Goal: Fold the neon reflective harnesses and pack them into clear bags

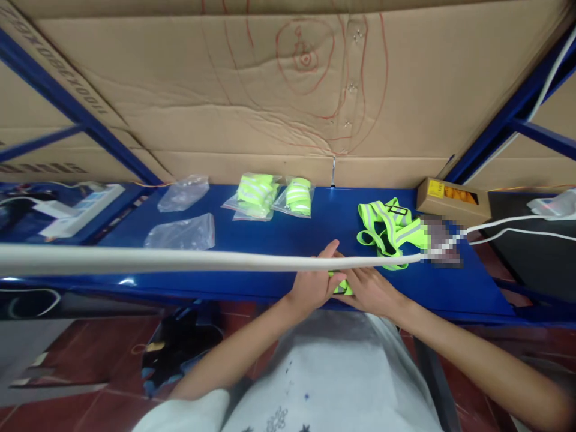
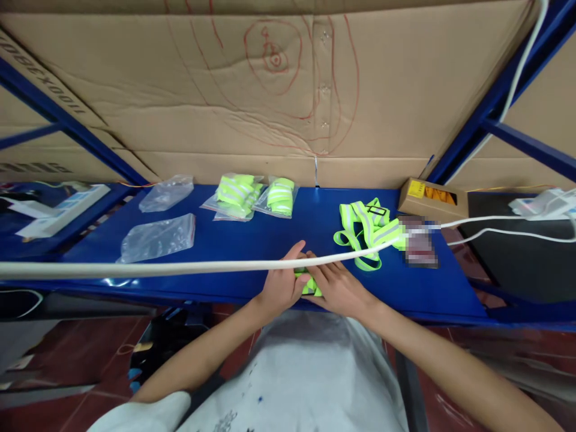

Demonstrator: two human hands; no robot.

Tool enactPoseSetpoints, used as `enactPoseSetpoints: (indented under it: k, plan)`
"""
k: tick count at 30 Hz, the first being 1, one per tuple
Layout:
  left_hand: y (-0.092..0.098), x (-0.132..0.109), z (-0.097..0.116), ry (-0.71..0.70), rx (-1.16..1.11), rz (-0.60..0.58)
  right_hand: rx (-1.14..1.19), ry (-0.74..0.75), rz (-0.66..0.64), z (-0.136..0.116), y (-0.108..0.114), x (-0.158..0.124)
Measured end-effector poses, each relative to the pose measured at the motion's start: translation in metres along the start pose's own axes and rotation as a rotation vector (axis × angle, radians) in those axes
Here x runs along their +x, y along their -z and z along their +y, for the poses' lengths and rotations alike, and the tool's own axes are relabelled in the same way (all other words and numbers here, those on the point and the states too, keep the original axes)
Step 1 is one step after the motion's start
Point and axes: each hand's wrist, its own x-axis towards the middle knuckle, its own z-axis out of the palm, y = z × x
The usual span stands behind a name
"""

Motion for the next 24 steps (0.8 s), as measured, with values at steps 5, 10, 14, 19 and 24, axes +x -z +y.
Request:
enactPoseSetpoints:
  k: [5, 10, 14, 19, 24]
  plan:
    - [0.030, -0.002, -0.003, 0.139, -0.140, 0.168, 0.025, 0.010, 0.048, 0.004, -0.005, -0.001]
    - [0.137, -0.006, -0.087, 0.586, 0.328, 0.503, 0.142, -0.107, 0.024, -0.003, 0.003, 0.015]
    - [0.190, -0.017, -0.151, 0.940, 0.494, 0.382, 0.368, -0.233, 0.076, -0.004, 0.006, 0.035]
    - [0.183, -0.036, -0.153, 0.935, 0.385, 0.298, 0.762, -0.482, 0.107, -0.010, -0.002, 0.067]
    - [0.141, -0.062, -0.099, 0.784, 0.169, 0.197, 1.239, -0.603, 0.055, -0.033, -0.005, 0.102]
